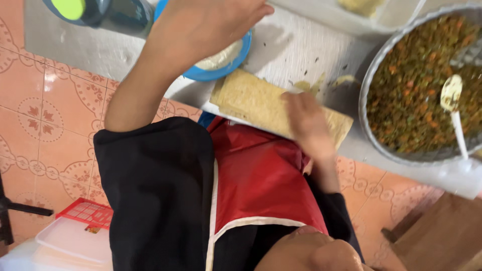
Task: The person folds flatbread sheets into cones, fills them with a vegetable mixture using a spoon, seals the edges with a white paste, and places the finished samosas on a tray. The process is repeated multiple times.
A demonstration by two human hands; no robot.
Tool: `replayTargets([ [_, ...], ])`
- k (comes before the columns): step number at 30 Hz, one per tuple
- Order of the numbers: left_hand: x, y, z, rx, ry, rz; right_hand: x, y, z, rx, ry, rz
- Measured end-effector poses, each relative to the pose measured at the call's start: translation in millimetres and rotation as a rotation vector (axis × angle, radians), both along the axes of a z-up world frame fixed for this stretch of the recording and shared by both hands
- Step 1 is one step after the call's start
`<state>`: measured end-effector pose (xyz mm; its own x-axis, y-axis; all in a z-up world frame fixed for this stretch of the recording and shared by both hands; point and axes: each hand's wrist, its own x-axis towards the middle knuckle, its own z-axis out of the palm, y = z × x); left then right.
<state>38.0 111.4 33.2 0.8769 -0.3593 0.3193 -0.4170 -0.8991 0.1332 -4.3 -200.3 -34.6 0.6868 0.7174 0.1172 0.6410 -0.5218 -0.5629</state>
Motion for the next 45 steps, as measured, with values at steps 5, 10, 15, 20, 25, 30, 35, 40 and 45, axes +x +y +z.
replayTargets([
  [5,-47.1,-25.1,27.0,-0.266,0.008,-0.222,15.6,-86.6,12.1,-0.004,-0.040,-0.190],
  [10,-58.8,-58.6,-17.7,-0.350,0.245,-0.289,18.4,-154.3,40.8,0.119,-0.267,-0.493],
  [15,-57.7,-109.9,-76.2,-0.382,0.306,-0.341,28.7,-168.4,26.5,-0.153,-0.534,-0.604],
  [20,-58.1,-166.4,-95.9,-0.443,0.191,-0.309,10.0,-164.7,7.4,0.055,-0.482,-0.663],
  [25,-53.1,-221.1,-107.9,-0.422,0.205,-0.282,-47.6,-129.2,-10.1,0.146,-0.076,-0.706],
  [30,-54.9,-220.6,-119.8,-0.623,0.353,-0.342,-67.3,-102.5,-35.6,0.384,0.073,-0.783],
  [35,-71.9,-222.2,-102.2,-0.858,0.334,-0.245,-71.0,-110.7,-42.2,0.827,0.372,-0.831],
  [40,-85.6,-225.8,-84.2,-1.179,0.581,-0.115,-73.6,-113.0,-52.8,1.084,0.636,-0.704],
  [45,-84.4,-216.8,-75.7,-1.238,0.707,-0.079,-65.7,-110.5,-58.2,1.261,0.799,-0.599],
])
